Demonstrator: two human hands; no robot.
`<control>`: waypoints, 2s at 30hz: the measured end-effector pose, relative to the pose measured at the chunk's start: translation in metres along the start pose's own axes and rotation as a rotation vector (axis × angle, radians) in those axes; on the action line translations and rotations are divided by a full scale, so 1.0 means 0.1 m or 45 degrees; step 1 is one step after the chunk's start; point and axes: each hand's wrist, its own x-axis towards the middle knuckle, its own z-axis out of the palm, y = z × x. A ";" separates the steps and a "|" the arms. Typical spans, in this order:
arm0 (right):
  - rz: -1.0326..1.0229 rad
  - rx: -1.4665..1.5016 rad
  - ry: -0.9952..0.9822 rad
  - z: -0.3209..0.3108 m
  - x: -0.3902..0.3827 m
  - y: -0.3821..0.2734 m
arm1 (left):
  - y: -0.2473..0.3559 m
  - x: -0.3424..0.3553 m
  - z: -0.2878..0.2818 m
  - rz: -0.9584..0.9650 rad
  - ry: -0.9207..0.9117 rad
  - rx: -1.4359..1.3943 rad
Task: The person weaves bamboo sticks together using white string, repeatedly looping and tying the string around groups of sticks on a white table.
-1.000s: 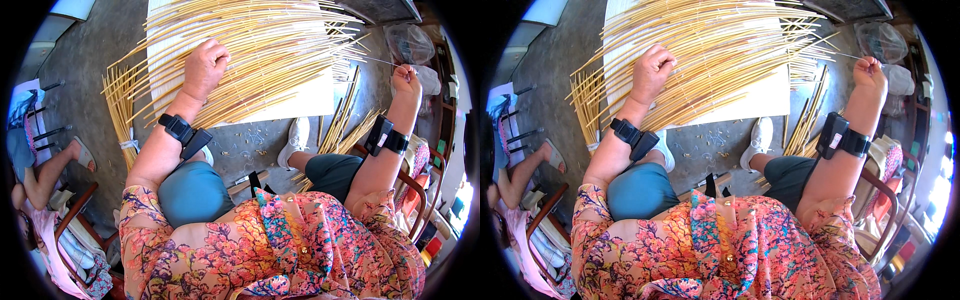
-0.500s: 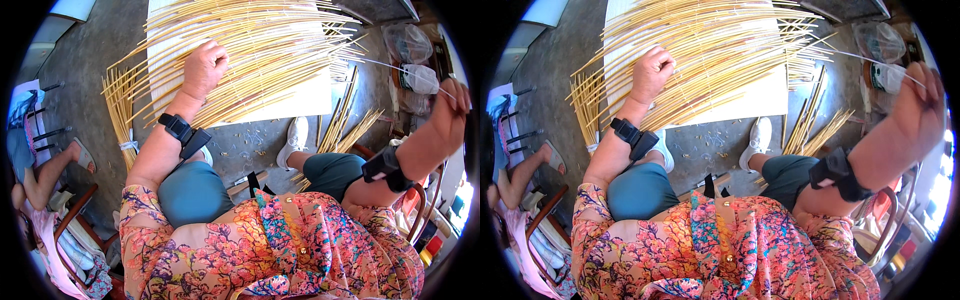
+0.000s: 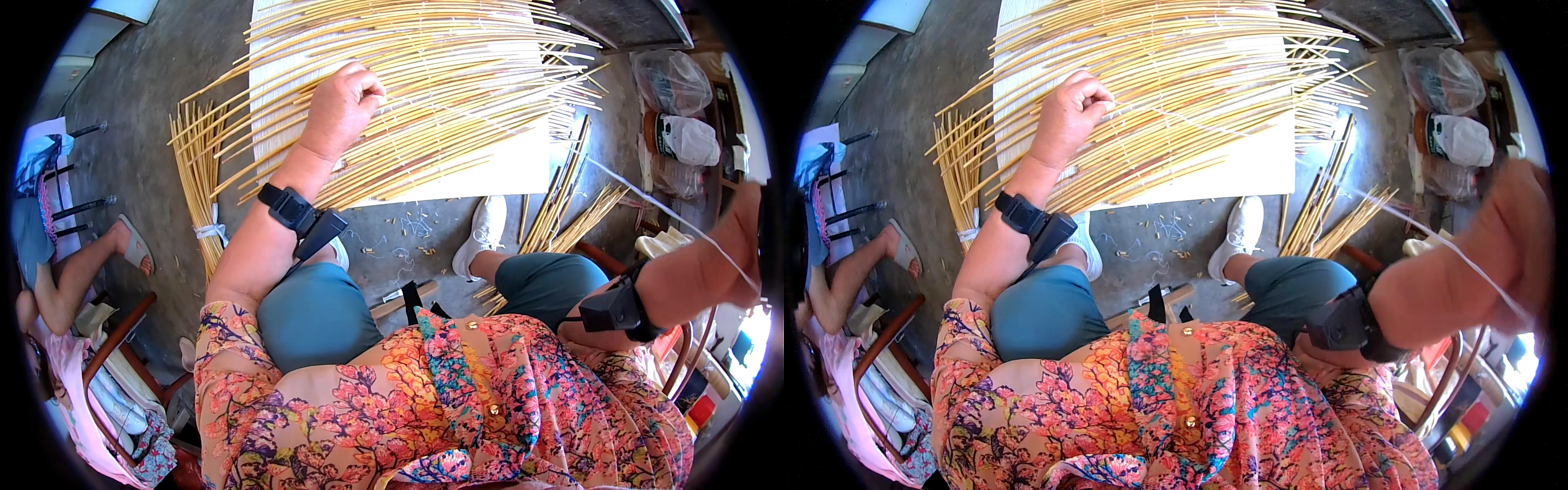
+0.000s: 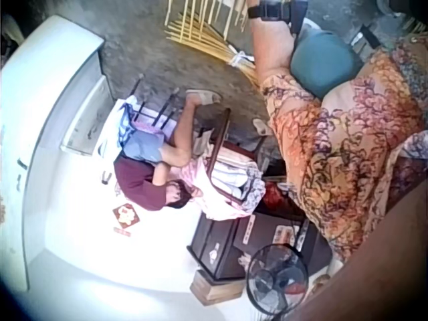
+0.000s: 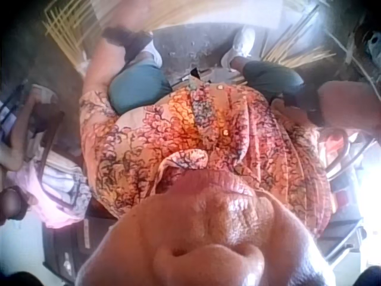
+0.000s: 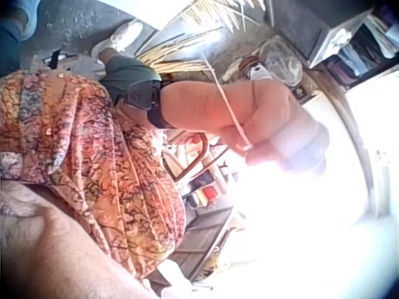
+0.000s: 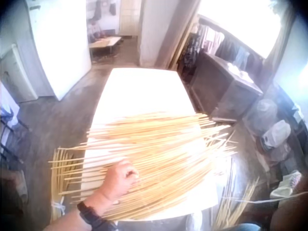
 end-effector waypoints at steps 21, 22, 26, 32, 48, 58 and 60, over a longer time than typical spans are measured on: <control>1.323 -0.939 0.136 0.01 -0.43 2.08 | 0.26 0.13 -0.06 0.237 -0.025 0.608; 1.341 -0.961 0.121 0.00 -0.44 2.11 | 0.27 0.14 -0.05 0.238 -0.029 0.607; 1.373 -1.048 0.043 -0.03 -0.52 2.22 | 0.34 0.21 -0.06 0.225 -0.121 0.753; 1.437 -1.065 0.033 0.02 -0.54 2.27 | 0.36 0.22 -0.07 0.218 -0.203 0.774; 1.383 -1.032 0.061 0.00 -0.55 2.27 | 0.46 0.24 -0.08 0.210 -0.197 0.682; 1.233 -0.945 0.172 -0.02 -0.62 2.28 | 0.46 0.23 -0.14 0.060 -0.262 0.380; 1.228 -0.928 0.191 -0.02 -0.63 2.29 | 0.41 0.24 -0.14 0.000 -0.299 0.258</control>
